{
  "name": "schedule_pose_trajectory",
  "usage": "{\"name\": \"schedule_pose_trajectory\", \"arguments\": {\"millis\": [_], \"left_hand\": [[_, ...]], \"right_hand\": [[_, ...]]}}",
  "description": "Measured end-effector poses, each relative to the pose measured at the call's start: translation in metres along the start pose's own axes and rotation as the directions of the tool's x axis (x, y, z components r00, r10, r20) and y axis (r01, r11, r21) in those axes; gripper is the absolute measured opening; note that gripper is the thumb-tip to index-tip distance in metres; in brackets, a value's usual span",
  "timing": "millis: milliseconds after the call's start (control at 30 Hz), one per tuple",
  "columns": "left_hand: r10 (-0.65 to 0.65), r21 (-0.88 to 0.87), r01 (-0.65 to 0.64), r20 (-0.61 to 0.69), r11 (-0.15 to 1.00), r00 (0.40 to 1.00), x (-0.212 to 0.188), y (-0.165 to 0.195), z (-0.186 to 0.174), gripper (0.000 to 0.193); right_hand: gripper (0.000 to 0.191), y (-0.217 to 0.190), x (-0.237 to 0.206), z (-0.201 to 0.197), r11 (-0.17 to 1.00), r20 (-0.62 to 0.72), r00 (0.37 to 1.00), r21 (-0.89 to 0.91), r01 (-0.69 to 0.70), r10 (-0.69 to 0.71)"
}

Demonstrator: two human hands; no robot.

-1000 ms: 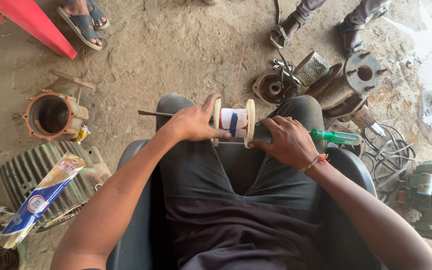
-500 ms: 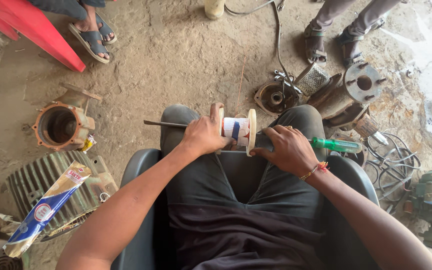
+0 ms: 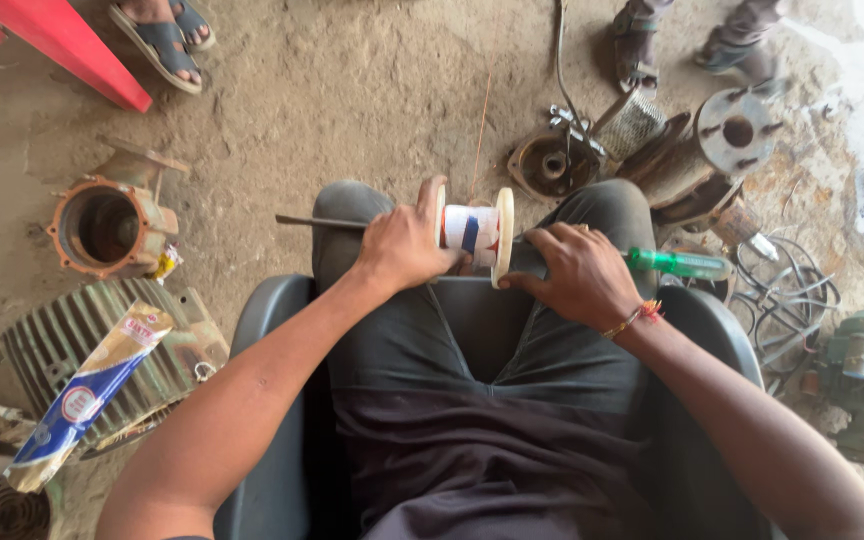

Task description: The person sits in a chair holding a rod with a spool of copper wire across their lap and winds the wire onto the spool by rotating it with their hands. They then wrap white tape or paper around the wound wire and press it into place.

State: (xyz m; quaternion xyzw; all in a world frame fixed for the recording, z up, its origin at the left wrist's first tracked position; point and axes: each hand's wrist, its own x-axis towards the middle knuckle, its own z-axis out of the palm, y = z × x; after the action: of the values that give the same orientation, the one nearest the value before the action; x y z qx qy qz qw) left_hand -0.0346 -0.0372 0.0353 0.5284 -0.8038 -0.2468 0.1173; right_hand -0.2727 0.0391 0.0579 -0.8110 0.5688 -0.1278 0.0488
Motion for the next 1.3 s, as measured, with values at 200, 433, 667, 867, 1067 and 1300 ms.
{"name": "schedule_pose_trajectory", "arguments": {"millis": [200, 433, 667, 867, 1067, 1300], "left_hand": [[-0.009, 0.008, 0.009, -0.059, 1.000, 0.998, -0.003, -0.001, 0.011, 0.113], [0.040, -0.033, -0.043, -0.090, 0.999, 0.995, -0.005, -0.004, 0.017, 0.111], [0.058, -0.068, -0.062, -0.065, 0.996, 0.996, -0.002, -0.011, 0.018, 0.108], [0.066, -0.092, -0.072, -0.062, 0.993, 0.996, -0.003, -0.015, 0.022, 0.106], [0.086, -0.103, -0.091, -0.057, 0.990, 0.995, -0.002, -0.018, 0.024, 0.103], [0.105, -0.104, -0.111, -0.057, 0.988, 0.993, -0.002, -0.018, 0.025, 0.100]], "right_hand": [[0.068, 0.005, -0.007, 0.007, 1.000, 0.037, 0.999, -0.016, -0.012, 0.013], [0.072, 0.005, -0.010, 0.009, 1.000, 0.056, 0.998, -0.022, -0.018, 0.020], [0.073, 0.005, -0.012, 0.010, 1.000, 0.046, 0.999, -0.014, -0.009, 0.010], [0.073, 0.004, -0.012, 0.012, 0.999, 0.066, 0.997, -0.029, -0.030, 0.032], [0.074, 0.004, -0.013, 0.013, 0.998, 0.077, 0.996, -0.048, -0.039, 0.043], [0.063, 0.014, -0.009, 0.005, 0.988, -0.064, 0.993, 0.112, 0.110, -0.103]]}}
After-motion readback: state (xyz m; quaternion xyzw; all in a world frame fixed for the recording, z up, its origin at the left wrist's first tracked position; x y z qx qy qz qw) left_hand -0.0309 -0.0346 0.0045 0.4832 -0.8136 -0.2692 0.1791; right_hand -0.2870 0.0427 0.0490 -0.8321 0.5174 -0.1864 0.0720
